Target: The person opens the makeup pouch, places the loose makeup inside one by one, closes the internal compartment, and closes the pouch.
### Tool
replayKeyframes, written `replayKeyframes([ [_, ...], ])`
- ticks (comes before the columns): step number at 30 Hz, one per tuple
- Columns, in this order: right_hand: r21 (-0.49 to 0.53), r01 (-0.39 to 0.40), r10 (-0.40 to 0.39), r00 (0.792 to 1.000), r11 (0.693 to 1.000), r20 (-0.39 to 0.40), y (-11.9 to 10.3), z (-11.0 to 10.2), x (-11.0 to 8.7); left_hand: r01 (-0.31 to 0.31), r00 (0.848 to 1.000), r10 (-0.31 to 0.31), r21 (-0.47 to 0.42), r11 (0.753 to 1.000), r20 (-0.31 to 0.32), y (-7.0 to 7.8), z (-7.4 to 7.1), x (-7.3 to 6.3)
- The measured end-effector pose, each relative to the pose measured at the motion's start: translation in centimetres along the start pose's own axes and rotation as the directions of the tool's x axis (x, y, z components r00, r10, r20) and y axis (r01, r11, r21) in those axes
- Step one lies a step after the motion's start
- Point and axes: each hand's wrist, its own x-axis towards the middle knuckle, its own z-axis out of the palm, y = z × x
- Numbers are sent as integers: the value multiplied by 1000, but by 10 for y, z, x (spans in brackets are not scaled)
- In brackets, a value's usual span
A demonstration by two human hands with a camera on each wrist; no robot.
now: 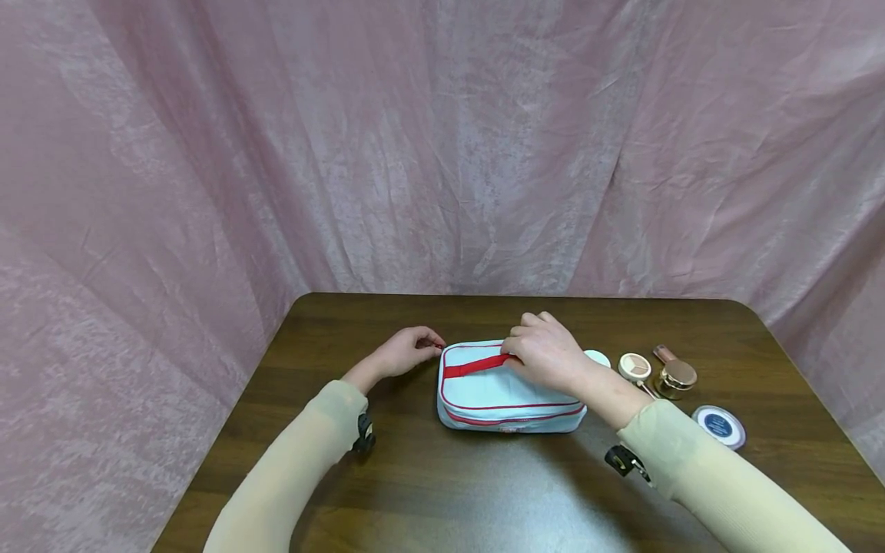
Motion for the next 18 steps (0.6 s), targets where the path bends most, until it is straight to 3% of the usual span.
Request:
replayKeyframes([
  [18, 6, -81, 81, 996, 997, 43, -1, -3, -4, 9, 997, -8, 16, 1000, -71, 5, 9, -15],
])
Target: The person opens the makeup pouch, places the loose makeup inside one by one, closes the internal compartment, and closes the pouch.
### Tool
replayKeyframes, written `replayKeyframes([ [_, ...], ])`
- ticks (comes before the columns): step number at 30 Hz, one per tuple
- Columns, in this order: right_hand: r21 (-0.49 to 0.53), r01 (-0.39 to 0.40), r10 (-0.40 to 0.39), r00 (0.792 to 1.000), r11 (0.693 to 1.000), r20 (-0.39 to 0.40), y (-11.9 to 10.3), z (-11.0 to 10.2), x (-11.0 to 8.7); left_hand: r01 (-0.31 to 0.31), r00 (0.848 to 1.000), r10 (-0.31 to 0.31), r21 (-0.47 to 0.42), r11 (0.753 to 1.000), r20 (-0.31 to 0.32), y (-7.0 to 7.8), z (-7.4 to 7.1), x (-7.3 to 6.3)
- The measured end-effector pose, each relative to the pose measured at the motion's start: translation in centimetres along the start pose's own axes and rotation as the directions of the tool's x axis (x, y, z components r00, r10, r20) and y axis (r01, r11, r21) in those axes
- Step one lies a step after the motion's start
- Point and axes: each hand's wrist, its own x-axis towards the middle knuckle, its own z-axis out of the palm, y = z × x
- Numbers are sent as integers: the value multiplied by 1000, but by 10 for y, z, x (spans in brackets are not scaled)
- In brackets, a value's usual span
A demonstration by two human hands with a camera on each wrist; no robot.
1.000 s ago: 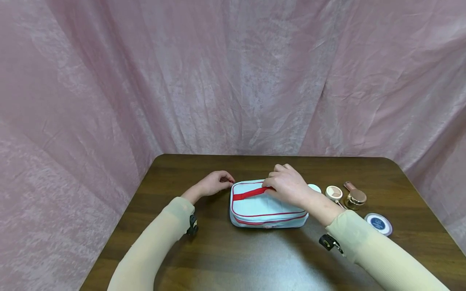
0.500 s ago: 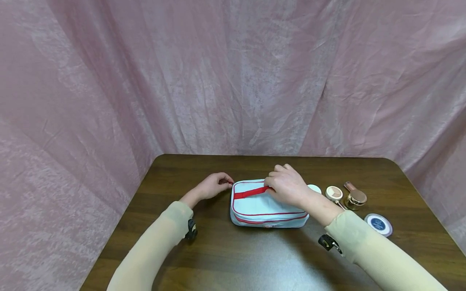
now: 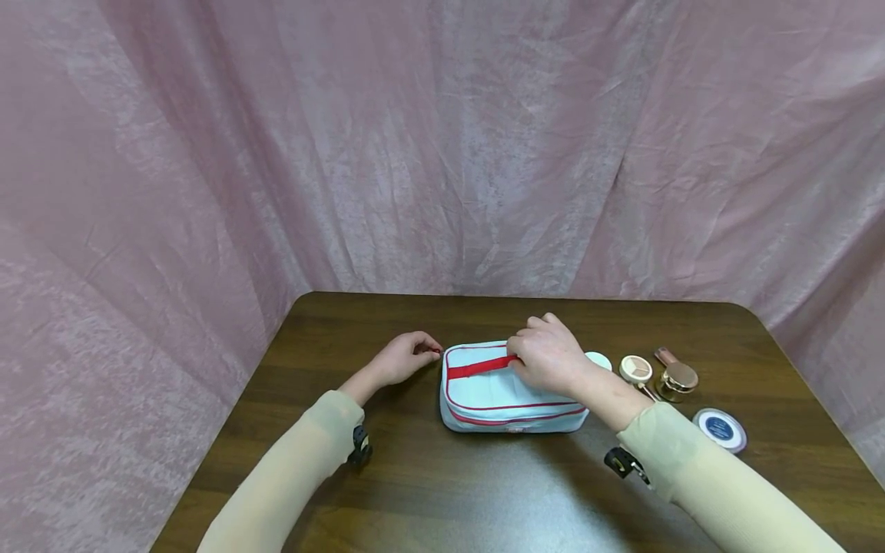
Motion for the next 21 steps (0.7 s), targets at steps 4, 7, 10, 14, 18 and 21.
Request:
replayKeyframes([
  [4, -3, -24, 24, 1000, 1000, 15, 0, 0, 0, -9, 1000, 9, -2, 1000, -2, -1, 1, -4],
  [7, -3, -48, 48, 998, 999, 30, -1, 0, 1, -18, 1000, 18, -12, 1000, -12, -2, 2, -7],
  [10, 0, -72, 72, 996, 997, 45, -1, 0, 2, -31, 999, 30, -26, 999, -24, -2, 2, -10],
  [14, 5, -89, 89, 995, 996, 52, -2, 0, 2, -50, 998, 49, -40, 998, -36, -2, 0, -14],
  [18, 2, -95, 95, 994, 995, 51, -2, 1, 3, -52, 998, 50, -40, 998, -40, -1, -2, -18],
  [21, -5, -103, 103, 993, 995, 59, -3, 1, 4, -52, 998, 50, -36, 998, -39, 0, -3, -21],
])
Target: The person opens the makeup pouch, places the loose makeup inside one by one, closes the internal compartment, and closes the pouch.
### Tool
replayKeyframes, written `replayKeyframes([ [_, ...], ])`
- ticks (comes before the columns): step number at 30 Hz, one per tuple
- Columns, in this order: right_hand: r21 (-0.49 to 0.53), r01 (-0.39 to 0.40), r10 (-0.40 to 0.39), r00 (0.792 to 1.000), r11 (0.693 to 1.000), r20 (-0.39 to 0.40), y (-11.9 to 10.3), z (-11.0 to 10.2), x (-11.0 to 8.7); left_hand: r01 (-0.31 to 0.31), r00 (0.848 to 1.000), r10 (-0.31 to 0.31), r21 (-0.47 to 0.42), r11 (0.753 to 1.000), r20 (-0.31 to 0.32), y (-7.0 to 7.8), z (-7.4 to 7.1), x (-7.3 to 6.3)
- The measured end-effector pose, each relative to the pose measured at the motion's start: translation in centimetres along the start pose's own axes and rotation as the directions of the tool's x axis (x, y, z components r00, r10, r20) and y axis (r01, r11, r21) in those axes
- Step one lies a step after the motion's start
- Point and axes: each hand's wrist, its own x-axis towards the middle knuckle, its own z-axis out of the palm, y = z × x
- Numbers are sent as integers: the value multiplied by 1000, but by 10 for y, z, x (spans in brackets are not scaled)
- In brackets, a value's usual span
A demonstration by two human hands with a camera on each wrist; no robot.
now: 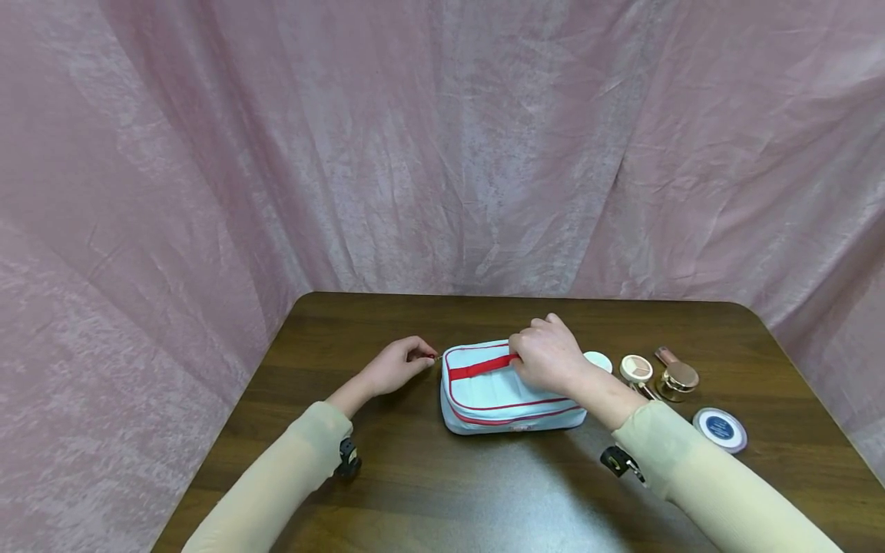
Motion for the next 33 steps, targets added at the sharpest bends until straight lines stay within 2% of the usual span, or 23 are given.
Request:
replayKeyframes([
  [11, -18, -22, 22, 1000, 1000, 16, -1, 0, 2, -14, 1000, 13, -24, 1000, -12, 3, -2, -12],
  [22, -27, -31, 31, 999, 999, -15, -2, 2, 3, 35, 998, -36, -29, 999, -54, 12, -2, -28],
  [33, 2, -38, 38, 999, 999, 9, -4, -2, 3, 53, 993, -56, -32, 998, -108, 12, 3, -28],
])
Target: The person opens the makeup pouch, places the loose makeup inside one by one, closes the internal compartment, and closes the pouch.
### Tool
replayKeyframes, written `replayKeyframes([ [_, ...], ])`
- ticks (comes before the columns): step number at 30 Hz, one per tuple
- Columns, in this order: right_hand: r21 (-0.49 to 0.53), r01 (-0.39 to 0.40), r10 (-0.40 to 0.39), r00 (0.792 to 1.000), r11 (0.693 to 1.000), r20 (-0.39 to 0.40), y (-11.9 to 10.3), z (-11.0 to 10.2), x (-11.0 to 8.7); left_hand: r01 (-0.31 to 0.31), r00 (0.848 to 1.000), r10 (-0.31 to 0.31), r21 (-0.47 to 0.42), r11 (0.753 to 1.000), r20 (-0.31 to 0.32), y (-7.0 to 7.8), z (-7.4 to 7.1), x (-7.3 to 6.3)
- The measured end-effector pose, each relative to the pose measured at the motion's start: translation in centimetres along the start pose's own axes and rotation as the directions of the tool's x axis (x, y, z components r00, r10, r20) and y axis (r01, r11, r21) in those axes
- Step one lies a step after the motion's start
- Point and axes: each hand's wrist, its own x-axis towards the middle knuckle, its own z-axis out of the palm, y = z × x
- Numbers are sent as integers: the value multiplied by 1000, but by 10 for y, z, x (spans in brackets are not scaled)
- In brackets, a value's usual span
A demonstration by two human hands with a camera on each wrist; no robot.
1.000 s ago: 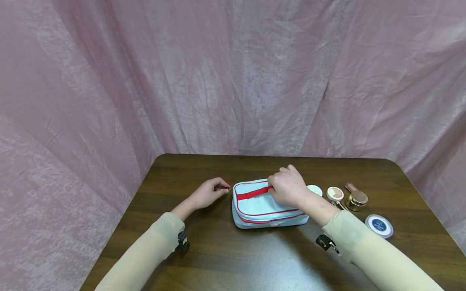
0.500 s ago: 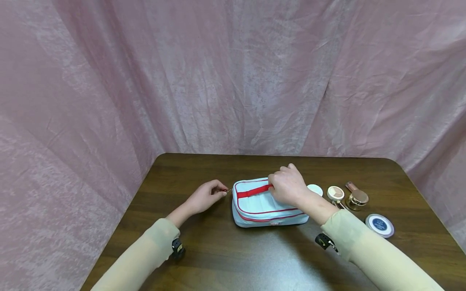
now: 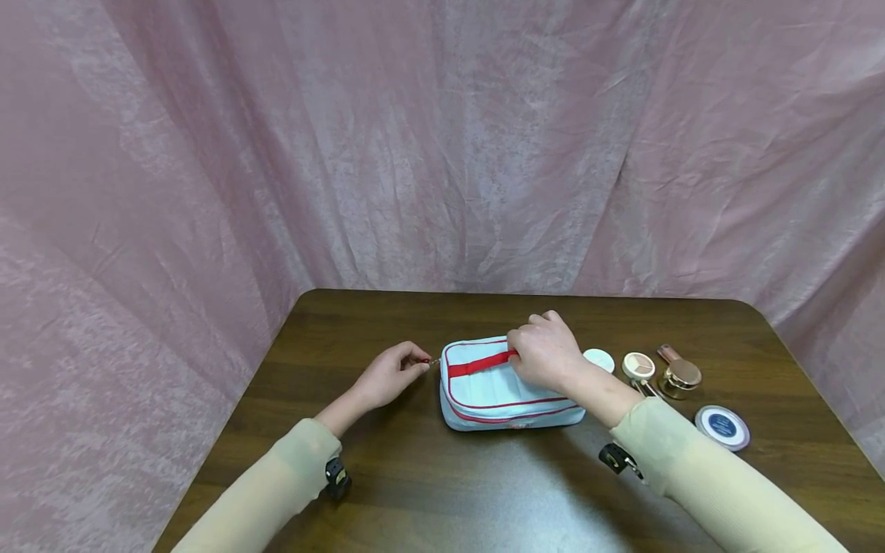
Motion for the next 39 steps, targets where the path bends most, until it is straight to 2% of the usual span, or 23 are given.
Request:
replayKeyframes([
  [7, 43, 18, -18, 1000, 999, 9, -1, -2, -3, 22, 1000, -22, 8, 1000, -5, 0, 0, 2],
  [14, 74, 43, -40, 999, 996, -32, -2, -2, -4, 40, 999, -40, -6, 999, -28, -1, 1, 2],
  [18, 78, 37, -34, 999, 996, -37, -2, 0, -3, 50, 998, -50, 0, 999, -24, -1, 2, 0],
  [26, 76, -5, 6, 1000, 997, -9, -2, 2, -2, 19, 1000, -19, 34, 999, -16, 1, 3, -5],
  [33, 70, -46, 45, 999, 996, 23, -2, 6, 0, 37, 999, -37, 30, 999, -17, 4, 5, -12],
  [39, 64, -46, 45, 999, 997, 17, -2, 7, 0, 43, 999, -42, 24, 999, -9, 6, 4, -19],
])
